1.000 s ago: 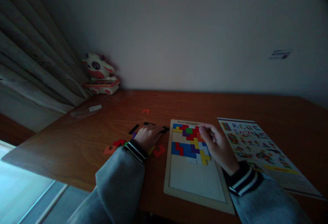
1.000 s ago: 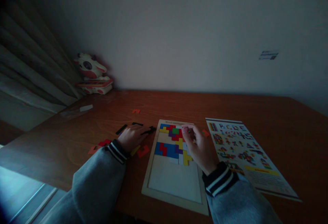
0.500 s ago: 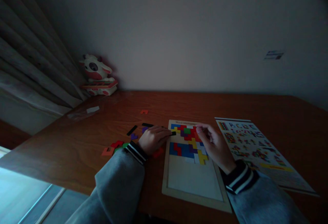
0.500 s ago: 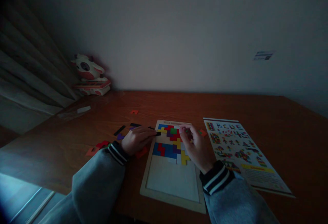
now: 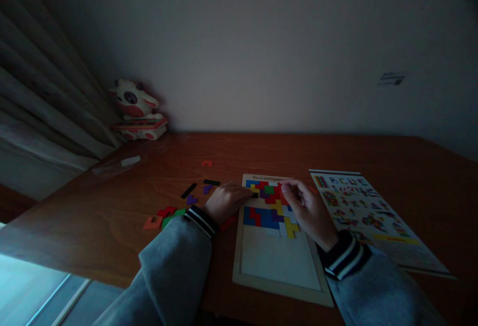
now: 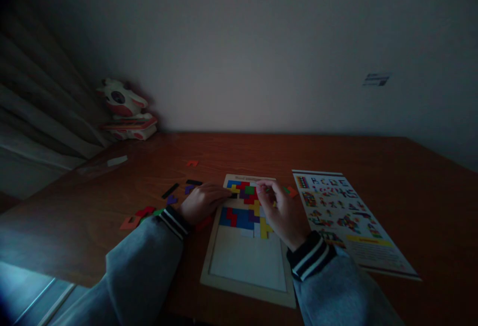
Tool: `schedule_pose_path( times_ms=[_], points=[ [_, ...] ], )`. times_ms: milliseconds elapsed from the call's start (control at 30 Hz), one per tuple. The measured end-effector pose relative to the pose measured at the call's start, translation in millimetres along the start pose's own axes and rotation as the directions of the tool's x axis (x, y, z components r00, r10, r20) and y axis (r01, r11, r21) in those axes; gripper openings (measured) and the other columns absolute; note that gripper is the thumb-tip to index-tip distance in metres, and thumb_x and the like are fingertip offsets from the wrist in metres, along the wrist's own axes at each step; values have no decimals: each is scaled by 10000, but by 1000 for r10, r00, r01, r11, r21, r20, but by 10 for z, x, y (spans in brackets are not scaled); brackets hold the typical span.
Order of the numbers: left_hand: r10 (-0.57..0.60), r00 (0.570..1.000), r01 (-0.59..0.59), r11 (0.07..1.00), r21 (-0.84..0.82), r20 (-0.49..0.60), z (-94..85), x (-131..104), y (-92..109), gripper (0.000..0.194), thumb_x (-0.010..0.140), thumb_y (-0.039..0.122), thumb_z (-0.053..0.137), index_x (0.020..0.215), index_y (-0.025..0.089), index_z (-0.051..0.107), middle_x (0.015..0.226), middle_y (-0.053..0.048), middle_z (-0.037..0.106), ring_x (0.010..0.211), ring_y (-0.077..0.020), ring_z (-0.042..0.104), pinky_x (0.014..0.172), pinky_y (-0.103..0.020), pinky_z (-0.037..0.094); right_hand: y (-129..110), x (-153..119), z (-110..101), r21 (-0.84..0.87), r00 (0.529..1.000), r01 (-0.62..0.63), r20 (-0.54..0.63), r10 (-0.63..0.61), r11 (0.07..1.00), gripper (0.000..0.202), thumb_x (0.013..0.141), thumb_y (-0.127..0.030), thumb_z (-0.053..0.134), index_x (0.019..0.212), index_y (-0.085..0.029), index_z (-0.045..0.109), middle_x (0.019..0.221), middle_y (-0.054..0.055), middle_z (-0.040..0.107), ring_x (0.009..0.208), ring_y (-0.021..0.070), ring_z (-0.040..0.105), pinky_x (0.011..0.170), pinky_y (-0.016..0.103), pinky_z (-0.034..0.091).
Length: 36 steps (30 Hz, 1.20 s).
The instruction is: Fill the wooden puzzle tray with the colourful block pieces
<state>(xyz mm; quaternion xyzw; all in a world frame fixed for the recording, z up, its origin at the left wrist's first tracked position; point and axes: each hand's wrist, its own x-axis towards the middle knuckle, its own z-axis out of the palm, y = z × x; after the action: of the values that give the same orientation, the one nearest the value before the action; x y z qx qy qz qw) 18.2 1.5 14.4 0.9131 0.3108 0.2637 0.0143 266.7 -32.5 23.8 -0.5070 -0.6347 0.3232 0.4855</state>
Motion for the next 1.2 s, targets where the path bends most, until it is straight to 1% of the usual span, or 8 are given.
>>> schedule_pose_path(
  times_ms=[133,300,467,600,800,967,1100,1200],
  points=[
    [13,1000,-13,1000,16,3,17,26,-7,244,1012,276,492,1067,185,712,1053,-57,746,934,-190,680,849,-330,554,3,1,1,-1,1000,8,-2,-8,1000,369,918,-561,519,1027,-223,616,997,97,690,873,231,658,747,367,540],
    [14,999,-13,999,33,-48,8,-2,5,240,1009,288,502,1043,169,707,1026,-64,748,910,-189,688,825,-326,564,33,1,5,8,1000,-6,-6,6,1000,370,910,-562,535,1032,-222,617,990,95,690,878,232,657,762,373,543],
    [64,998,-64,998,13,-4,-16,-24,65,220,995,300,529,1049,171,699,1010,-62,750,922,-172,704,865,-303,560,34,-2,9,16,1000,5,-3,-5,1000,365,916,-554,531,1035,-220,617,989,99,688,878,227,654,753,363,544],
    [54,998,-53,998,33,-20,-15,-21,79,212,983,276,540,1081,166,692,1027,-63,750,927,-180,707,839,-311,572,16,-2,1,-2,1000,14,7,-14,1000,357,925,-544,520,1043,-221,617,967,87,685,835,213,642,733,354,531],
    [49,999,-48,998,32,-12,-34,-41,53,200,979,230,527,1029,169,711,990,-65,754,919,-173,709,845,-308,573,12,-2,-3,-40,999,40,-2,-40,998,353,937,-538,502,1029,-218,618,940,81,685,817,209,642,719,349,519],
    [75,997,-75,997,17,-33,-93,-63,111,183,959,252,553,992,175,716,943,-50,758,859,-169,717,804,-303,578,17,-7,1,-20,999,40,7,-40,999,363,928,-551,511,1029,-220,620,936,83,686,830,217,649,726,354,531],
    [105,994,-104,994,-35,16,-102,-42,174,227,966,311,554,1070,166,695,1032,-66,750,953,-182,707,867,-317,574,14,-7,0,-25,999,38,7,-38,999,369,932,-554,504,1034,-218,618,943,83,688,825,214,652,729,353,534],
    [120,992,-118,991,-60,39,-88,-28,193,253,968,323,547,1112,164,680,1079,-74,741,1014,-195,691,912,-333,564,5,-4,0,-33,999,51,-6,-51,998,367,933,-551,507,1028,-216,621,955,82,691,836,214,653,742,352,531]
  ],
)
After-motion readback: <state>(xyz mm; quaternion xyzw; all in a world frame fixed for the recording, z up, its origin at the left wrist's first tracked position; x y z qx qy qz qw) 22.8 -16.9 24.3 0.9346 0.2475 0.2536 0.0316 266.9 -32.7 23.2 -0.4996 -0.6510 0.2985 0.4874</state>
